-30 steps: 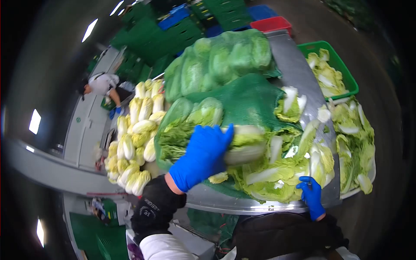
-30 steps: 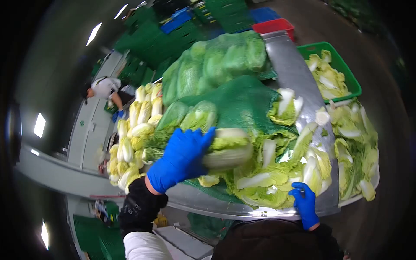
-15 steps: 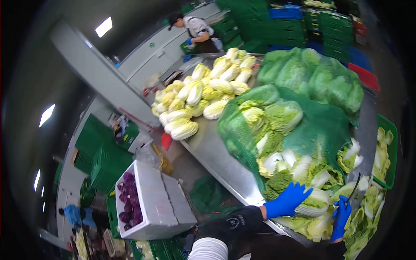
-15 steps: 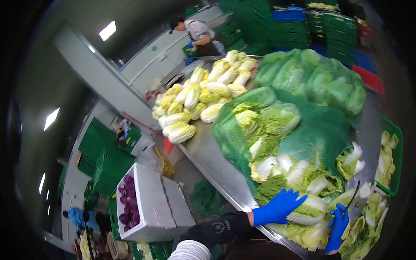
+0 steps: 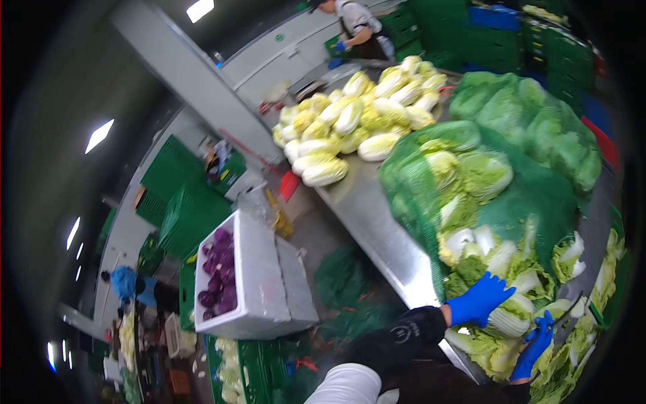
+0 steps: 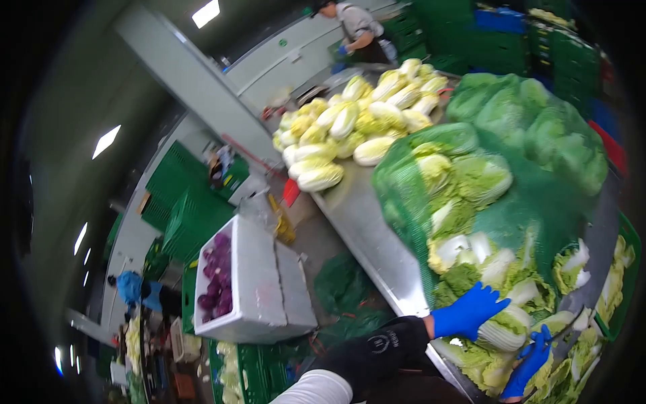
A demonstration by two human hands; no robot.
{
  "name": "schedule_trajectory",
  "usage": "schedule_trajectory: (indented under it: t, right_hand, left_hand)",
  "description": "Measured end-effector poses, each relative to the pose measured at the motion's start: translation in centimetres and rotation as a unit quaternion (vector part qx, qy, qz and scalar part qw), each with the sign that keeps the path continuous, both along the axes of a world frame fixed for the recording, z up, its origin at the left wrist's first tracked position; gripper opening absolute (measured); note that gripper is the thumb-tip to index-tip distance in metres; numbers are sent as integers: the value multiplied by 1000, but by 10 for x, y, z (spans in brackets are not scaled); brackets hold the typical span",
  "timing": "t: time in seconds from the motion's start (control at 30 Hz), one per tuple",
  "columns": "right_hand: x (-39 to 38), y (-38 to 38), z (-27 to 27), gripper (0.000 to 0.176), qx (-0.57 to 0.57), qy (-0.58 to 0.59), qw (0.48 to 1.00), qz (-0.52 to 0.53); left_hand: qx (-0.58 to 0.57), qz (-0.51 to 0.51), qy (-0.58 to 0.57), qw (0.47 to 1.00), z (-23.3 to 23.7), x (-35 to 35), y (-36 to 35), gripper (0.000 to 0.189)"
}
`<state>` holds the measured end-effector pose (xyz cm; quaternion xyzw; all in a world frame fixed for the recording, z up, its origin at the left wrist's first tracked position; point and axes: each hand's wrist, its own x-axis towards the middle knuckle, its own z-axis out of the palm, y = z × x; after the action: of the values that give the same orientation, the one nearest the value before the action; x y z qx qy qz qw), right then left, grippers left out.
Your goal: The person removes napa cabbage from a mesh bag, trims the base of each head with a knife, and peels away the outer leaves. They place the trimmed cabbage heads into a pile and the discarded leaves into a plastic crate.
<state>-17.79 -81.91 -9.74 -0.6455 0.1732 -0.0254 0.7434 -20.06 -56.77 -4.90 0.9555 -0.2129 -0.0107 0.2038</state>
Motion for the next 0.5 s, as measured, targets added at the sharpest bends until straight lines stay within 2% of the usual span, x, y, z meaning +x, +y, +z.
schedule_trajectory:
  t: [0.03, 0.07, 0.13, 0.17, 0.23, 0.27, 0.33, 0.37, 0.4, 0.43, 0.5]
  right_hand:
    - [2, 2, 4, 31, 19, -13, 1000, -16]
    - [6, 3, 11, 31, 14, -4, 1000, 13]
    - [15, 7, 28, 32, -2, -25, 999, 47]
    - [21, 8, 23, 33, 13, -63, 994, 87]
    - [22, 27, 42, 33, 5, -62, 987, 150]
    - [20, 40, 53, 33, 5, -69, 981, 181]
    - [17, 59, 56, 33, -34, -58, 972, 223]
    - [18, 64, 48, 33, -34, -62, 967, 245]
    - [17, 70, 44, 34, -34, -66, 961, 267]
    - [6, 81, 66, 32, -33, -46, 945, 323]
    - [12, 81, 30, 29, -38, -39, 940, 336]
  left_hand:
    - [-16, 6, -51, 999, -10, -3, -1, 114]
    - [-19, 35, -42, 998, -21, -4, -2, 114]
    - [-46, 23, -99, 994, -28, -1, -3, 109]
    - [-50, 54, -94, 993, -22, 0, -2, 109]
    - [-26, 19, -13, 999, -6, 3, -2, 100]
    - [-29, 45, -9, 998, -11, 3, -4, 100]
    - [-36, 51, -67, 996, -19, 3, -7, 81]
    - [-38, 74, -63, 995, -18, 5, -8, 81]
    - [-27, 64, -35, 997, -10, 6, -8, 73]
    - [-19, 51, -7, 998, -11, 6, -8, 65]
    - [-53, 79, -36, 995, -43, 22, -14, 60]
